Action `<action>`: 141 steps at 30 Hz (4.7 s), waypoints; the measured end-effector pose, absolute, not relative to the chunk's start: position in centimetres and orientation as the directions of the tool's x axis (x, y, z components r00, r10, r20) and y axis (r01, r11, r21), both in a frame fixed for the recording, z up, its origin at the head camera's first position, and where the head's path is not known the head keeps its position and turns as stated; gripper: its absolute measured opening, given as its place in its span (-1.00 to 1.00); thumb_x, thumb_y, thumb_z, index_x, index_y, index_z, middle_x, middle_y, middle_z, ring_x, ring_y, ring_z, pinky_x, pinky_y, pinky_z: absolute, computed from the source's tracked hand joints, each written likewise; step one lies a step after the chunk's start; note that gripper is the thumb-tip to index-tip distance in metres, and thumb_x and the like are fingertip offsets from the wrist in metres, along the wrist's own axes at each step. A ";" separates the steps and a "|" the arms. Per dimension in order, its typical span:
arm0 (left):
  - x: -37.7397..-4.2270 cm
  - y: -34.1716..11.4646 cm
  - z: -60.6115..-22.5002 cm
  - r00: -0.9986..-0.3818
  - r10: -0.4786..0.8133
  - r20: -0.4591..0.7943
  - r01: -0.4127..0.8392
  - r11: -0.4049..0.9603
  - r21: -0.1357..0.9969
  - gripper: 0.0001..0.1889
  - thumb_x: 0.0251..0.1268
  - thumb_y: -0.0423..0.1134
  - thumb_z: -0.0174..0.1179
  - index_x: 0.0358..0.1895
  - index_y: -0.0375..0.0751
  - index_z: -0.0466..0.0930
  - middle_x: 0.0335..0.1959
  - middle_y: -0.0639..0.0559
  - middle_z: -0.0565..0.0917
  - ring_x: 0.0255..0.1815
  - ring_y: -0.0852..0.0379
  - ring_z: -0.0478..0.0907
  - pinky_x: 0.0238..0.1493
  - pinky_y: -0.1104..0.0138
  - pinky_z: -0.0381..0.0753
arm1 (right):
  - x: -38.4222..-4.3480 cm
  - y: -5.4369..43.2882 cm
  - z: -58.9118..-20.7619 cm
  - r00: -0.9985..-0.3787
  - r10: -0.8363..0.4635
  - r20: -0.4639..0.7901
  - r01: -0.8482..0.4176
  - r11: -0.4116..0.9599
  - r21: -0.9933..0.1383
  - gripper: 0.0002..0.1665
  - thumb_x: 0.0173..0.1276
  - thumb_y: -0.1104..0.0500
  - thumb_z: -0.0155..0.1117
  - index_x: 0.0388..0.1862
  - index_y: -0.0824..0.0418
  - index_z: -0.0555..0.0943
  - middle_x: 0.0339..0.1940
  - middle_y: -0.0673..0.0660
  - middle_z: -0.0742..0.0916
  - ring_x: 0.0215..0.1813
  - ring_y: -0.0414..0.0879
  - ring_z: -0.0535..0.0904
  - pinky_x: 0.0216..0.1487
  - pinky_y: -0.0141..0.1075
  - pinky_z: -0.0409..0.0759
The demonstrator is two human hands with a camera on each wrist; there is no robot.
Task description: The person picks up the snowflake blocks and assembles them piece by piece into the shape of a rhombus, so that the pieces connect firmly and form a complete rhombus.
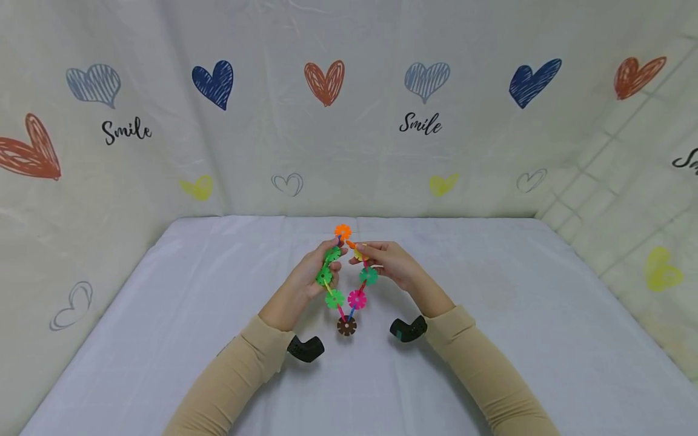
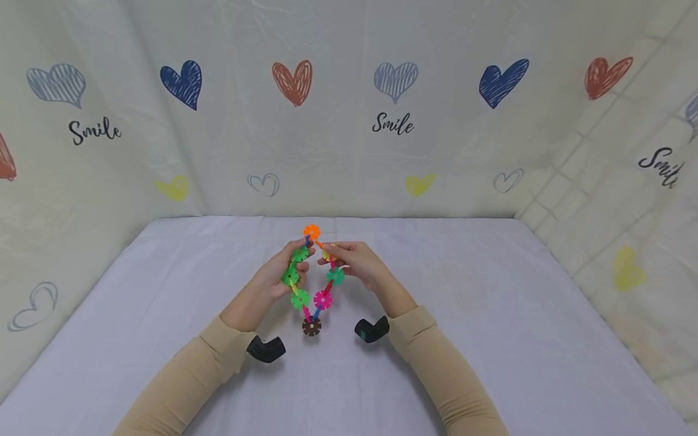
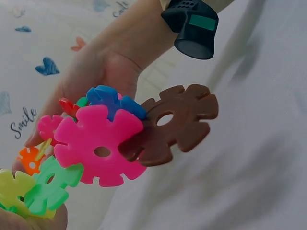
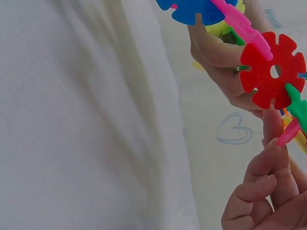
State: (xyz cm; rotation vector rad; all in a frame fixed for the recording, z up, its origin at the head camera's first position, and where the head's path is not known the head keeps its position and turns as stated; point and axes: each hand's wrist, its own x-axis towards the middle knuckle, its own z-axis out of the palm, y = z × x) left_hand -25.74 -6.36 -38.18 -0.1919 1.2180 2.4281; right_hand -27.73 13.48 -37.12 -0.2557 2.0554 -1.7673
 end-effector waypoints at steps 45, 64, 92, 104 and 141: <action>-25.4 -5.8 -39.2 -0.904 0.270 -0.332 -0.427 -0.507 0.749 -0.62 0.68 -0.07 -0.03 0.42 -0.02 0.34 0.00 -0.04 0.39 -0.48 0.28 0.45 -0.52 0.60 0.44 | -27.4 13.2 -37.9 -0.937 -0.275 -0.216 0.139 0.273 -0.952 -0.52 0.55 -0.01 0.27 0.16 0.37 0.69 -0.33 0.09 0.71 -0.19 -0.13 0.57 -0.17 -0.33 0.49; -25.2 -5.3 -39.4 -0.906 0.261 -0.334 -0.420 -0.451 0.787 -0.47 0.70 -0.12 -0.09 0.60 -0.03 0.13 0.17 -0.14 0.45 -0.36 0.21 0.59 -0.39 0.46 0.54 | -27.6 13.2 -38.5 -0.950 -0.199 -0.243 0.195 0.230 -0.953 -0.46 0.51 -0.07 0.31 0.20 0.32 0.69 -0.11 0.07 0.70 -0.13 -0.11 0.54 -0.12 -0.32 0.47; -25.7 -5.2 -39.3 -0.927 0.235 -0.294 -0.372 -0.451 0.811 -0.57 0.74 -0.10 -0.21 0.53 0.09 0.25 0.26 -0.12 0.46 -0.21 0.12 0.66 -0.33 0.42 0.57 | -27.0 13.0 -39.1 -0.945 -0.202 -0.257 0.227 0.160 -0.961 -0.49 0.50 -0.02 0.31 0.14 0.40 0.69 -0.13 0.13 0.70 -0.24 -0.12 0.52 -0.18 -0.31 0.55; -25.7 -4.9 -39.3 -0.927 0.112 -0.358 -0.367 -0.468 0.804 -0.57 0.70 -0.21 -0.08 0.50 -0.13 0.36 0.16 -0.08 0.47 -0.06 0.01 0.39 -0.11 0.18 0.42 | -26.9 12.9 -39.6 -0.941 -0.220 -0.258 0.227 0.156 -0.961 -0.59 0.48 0.02 0.33 -0.02 0.37 0.76 -0.58 -0.04 0.58 -0.25 -0.11 0.49 -0.20 -0.30 0.50; -26.5 -5.1 -38.0 -0.886 0.063 -0.460 -0.419 -0.533 0.735 -0.89 0.58 -0.27 0.13 -0.19 -0.20 0.48 0.13 -0.05 0.48 0.00 0.02 0.46 -0.07 0.16 0.44 | -26.2 11.9 -39.4 -0.934 -0.213 -0.286 0.276 0.075 -0.958 -0.49 0.57 0.05 0.24 0.23 0.46 0.62 -0.04 0.09 0.70 -0.10 -0.09 0.51 -0.13 -0.31 0.56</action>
